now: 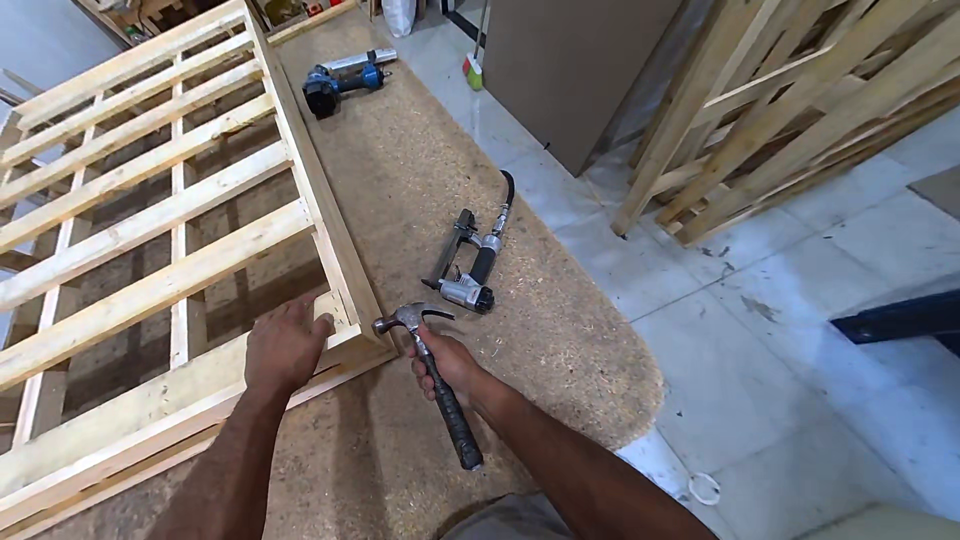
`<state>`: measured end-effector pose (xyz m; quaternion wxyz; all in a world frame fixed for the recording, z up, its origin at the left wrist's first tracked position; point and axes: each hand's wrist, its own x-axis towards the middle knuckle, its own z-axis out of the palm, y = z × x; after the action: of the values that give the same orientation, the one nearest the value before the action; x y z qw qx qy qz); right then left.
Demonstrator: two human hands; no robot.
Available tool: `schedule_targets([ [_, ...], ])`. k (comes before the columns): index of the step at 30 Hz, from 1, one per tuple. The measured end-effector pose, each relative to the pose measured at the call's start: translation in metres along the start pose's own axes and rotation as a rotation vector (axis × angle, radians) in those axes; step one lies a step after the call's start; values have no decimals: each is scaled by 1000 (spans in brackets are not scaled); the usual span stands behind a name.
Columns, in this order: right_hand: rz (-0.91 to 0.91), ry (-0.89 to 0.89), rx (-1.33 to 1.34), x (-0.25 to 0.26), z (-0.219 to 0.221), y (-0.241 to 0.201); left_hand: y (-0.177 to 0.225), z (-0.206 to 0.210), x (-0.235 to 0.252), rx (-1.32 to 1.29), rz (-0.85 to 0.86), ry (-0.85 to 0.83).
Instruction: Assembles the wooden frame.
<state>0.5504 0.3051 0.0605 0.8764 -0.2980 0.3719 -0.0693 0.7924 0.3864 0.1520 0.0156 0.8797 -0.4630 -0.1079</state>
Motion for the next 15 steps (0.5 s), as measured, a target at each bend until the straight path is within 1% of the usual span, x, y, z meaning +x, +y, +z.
schedule_targets([
  [2,-1,-6,4,2,1,-1,1,-1,0,-4,-1,3],
  [5,19,-18,-71,0,-6,0,0,0,-1,4,-3,-1],
  [6,-3,4,-112,-2,-11,1,0,0,-2,-6,-2,1],
  [7,-44,51,-210,-6,-16,2,0,0,-2,-16,3,7],
  [8,-104,121,-400,-12,-24,3,-1,1,-2,-25,11,15],
  [9,-148,203,-673,-17,-34,4,-2,2,-3,-35,19,27],
  [10,-146,274,-956,-23,-44,4,-3,3,-4,-45,27,41],
  [12,-65,364,-1363,-29,-64,12,-6,5,-5,-55,47,72],
  [13,-71,392,-1486,-30,-74,21,-8,7,-6,-56,54,83],
  [14,-150,410,-1558,-29,-81,31,-9,8,-6,-54,57,91],
  [15,-287,428,-1573,-27,-84,39,-10,9,-5,-55,57,97],
])
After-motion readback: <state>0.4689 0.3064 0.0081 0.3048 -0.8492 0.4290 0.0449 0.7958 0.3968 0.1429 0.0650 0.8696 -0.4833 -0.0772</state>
